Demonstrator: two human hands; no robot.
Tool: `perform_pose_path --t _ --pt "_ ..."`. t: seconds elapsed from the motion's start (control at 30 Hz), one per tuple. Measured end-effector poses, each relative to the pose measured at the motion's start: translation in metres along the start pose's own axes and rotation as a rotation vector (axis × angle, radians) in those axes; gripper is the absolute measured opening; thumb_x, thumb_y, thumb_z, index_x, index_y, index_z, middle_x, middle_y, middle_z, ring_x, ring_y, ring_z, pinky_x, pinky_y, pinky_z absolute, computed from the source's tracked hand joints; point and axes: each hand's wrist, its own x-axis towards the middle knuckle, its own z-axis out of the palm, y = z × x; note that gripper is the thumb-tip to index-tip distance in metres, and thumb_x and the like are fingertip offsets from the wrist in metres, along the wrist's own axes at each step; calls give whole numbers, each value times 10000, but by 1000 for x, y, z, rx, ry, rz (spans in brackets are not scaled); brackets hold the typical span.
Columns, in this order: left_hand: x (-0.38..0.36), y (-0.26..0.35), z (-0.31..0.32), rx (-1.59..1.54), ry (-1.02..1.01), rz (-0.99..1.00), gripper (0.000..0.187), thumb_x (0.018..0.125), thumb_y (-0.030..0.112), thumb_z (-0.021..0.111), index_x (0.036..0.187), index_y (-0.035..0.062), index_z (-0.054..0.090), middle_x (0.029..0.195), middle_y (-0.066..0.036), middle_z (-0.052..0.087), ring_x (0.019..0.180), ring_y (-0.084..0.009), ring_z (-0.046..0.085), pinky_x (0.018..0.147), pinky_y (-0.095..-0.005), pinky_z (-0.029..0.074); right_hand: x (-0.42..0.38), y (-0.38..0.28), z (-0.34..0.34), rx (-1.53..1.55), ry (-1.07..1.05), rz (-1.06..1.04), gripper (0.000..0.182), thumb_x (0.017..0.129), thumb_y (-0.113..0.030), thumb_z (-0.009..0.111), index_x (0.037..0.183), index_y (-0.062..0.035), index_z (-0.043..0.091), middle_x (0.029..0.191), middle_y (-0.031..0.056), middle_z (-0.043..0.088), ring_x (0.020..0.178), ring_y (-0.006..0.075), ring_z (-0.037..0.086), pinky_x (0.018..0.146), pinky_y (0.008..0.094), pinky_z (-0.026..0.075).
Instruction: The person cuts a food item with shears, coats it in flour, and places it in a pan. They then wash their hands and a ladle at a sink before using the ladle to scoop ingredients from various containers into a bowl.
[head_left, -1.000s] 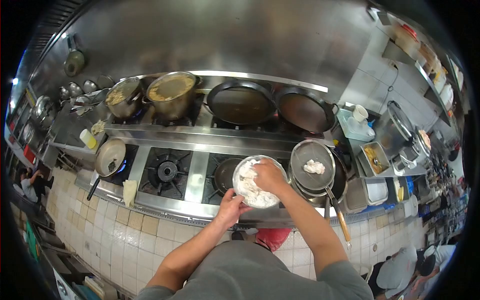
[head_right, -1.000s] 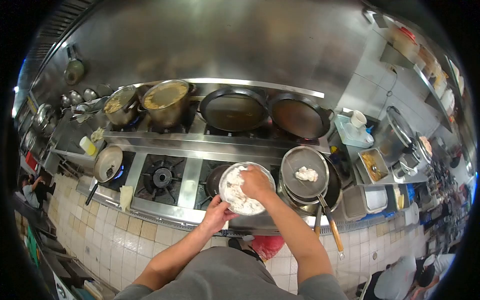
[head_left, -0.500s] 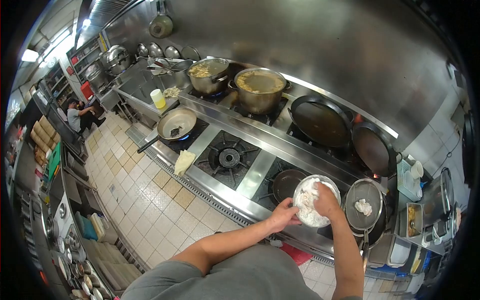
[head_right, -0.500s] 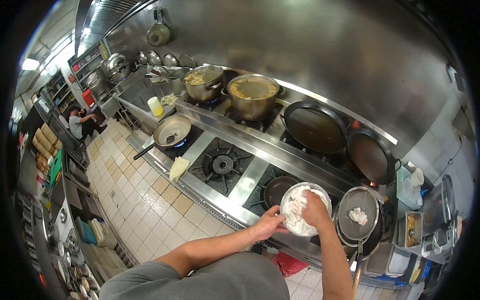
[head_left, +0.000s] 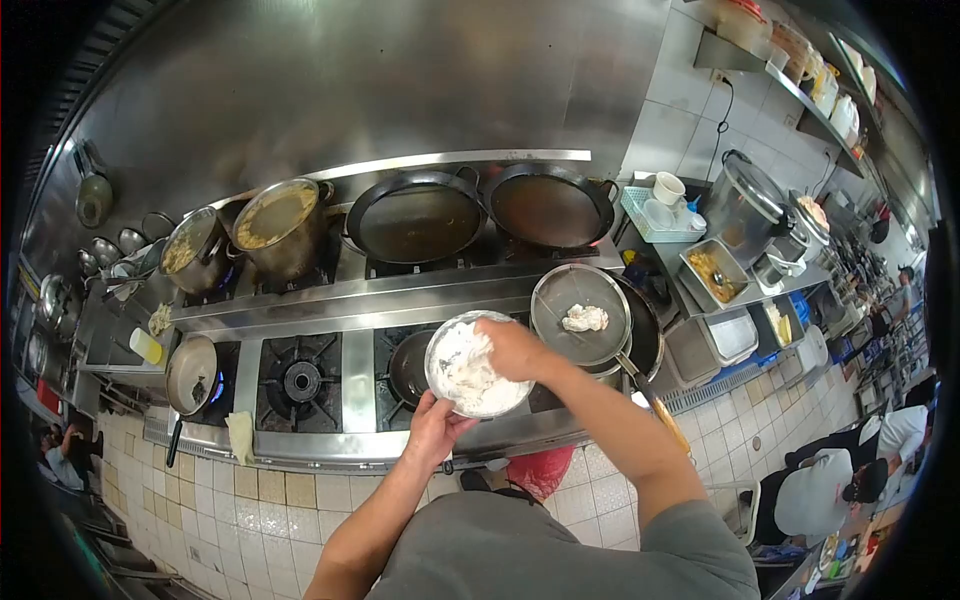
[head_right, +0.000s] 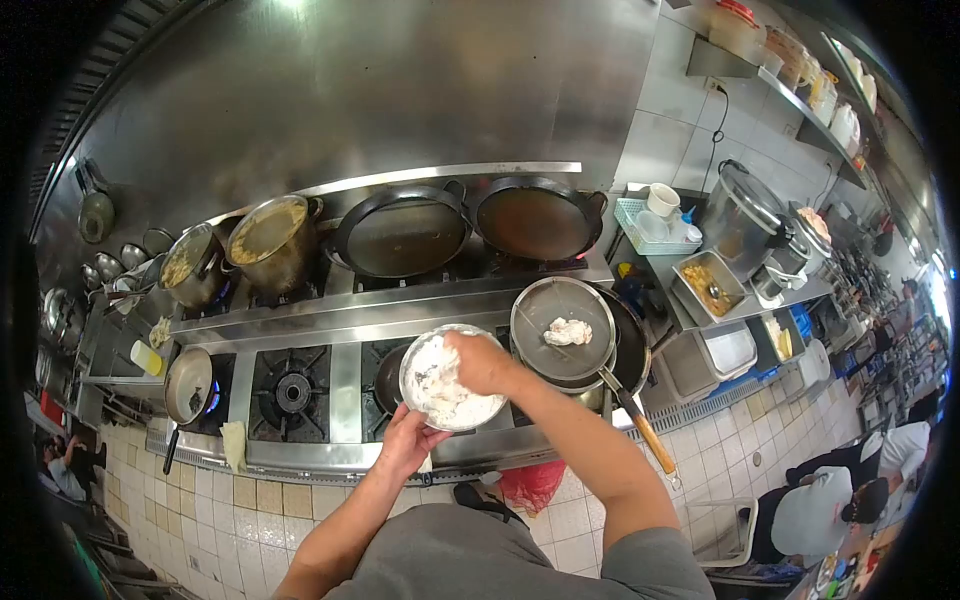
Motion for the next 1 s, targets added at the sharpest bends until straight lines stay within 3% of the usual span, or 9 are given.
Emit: perform_pose_path --t 0.17,0.27,0.33,0.5,0.63,0.7,0.83,0.9,1.0 --pt "11 -4 9 -24 -18 -21 470 960 29 493 1422 62 410 1304 -195 626 1106 -340 693 923 -504 612 -9 28 -60 153 197 -32 263 805 45 592 1061 -13 574 967 232 677 950 376 678 845 439 518" --pt "14 -8 10 -14 -36 -30 457 970 34 489 1419 57 406 1308 -204 624 1115 -339 690 937 -504 607 -20 41 -100 170 243 35 264 797 50 584 1054 -10 573 950 228 671 941 389 670 858 434 517" --pt "13 -9 11 -37 -52 -29 429 961 31 499 1377 56 397 1310 -198 614 1088 -312 705 885 -448 632 -22 72 -110 14 405 82 251 817 24 609 1067 1 615 1026 260 693 1000 445 662 892 465 524" --pt "8 -11 11 -22 -29 -24 431 975 38 506 1388 62 384 1317 -203 608 1114 -331 689 918 -464 613 -19 155 -86 -172 350 232 319 848 -55 601 1160 -4 644 1107 300 694 1086 462 651 955 499 506" --pt "3 -10 14 -9 -28 24 404 995 55 528 1373 72 386 1312 -201 605 1108 -345 683 930 -471 602 -21 139 -59 -313 297 319 375 813 -52 637 1186 -38 671 1096 268 708 1073 448 656 985 505 508" --pt "2 -10 16 -17 -23 36 393 997 59 533 1364 74 393 1302 -194 608 1097 -339 686 918 -469 605 -21 101 -43 -398 345 -34 330 779 -21 631 1098 -58 707 1119 208 697 1114 397 629 985 467 511" --pt "3 -12 16 -12 -11 34 364 998 61 531 1341 75 410 1268 -173 618 1064 -319 693 886 -458 613 -21 46 16 -157 -129 -393 383 766 -34 660 1137 -114 709 1134 101 709 1147 336 614 1008 443 508" --pt "4 -13 14 14 0 33 375 987 62 527 1346 87 420 1272 -174 619 1067 -324 693 908 -475 609 -23 18 33 -236 -255 -409 399 779 -42 663 1169 -117 689 1145 84 705 1150 332 610 983 442 520" --pt "1 -18 6 35 15 13 387 975 59 518 1350 96 432 1271 -174 623 1072 -327 692 930 -494 603 3 39 50 -204 -273 -338 422 810 -66 676 1230 -99 655 1093 161 711 1078 378 648 952 466 530"
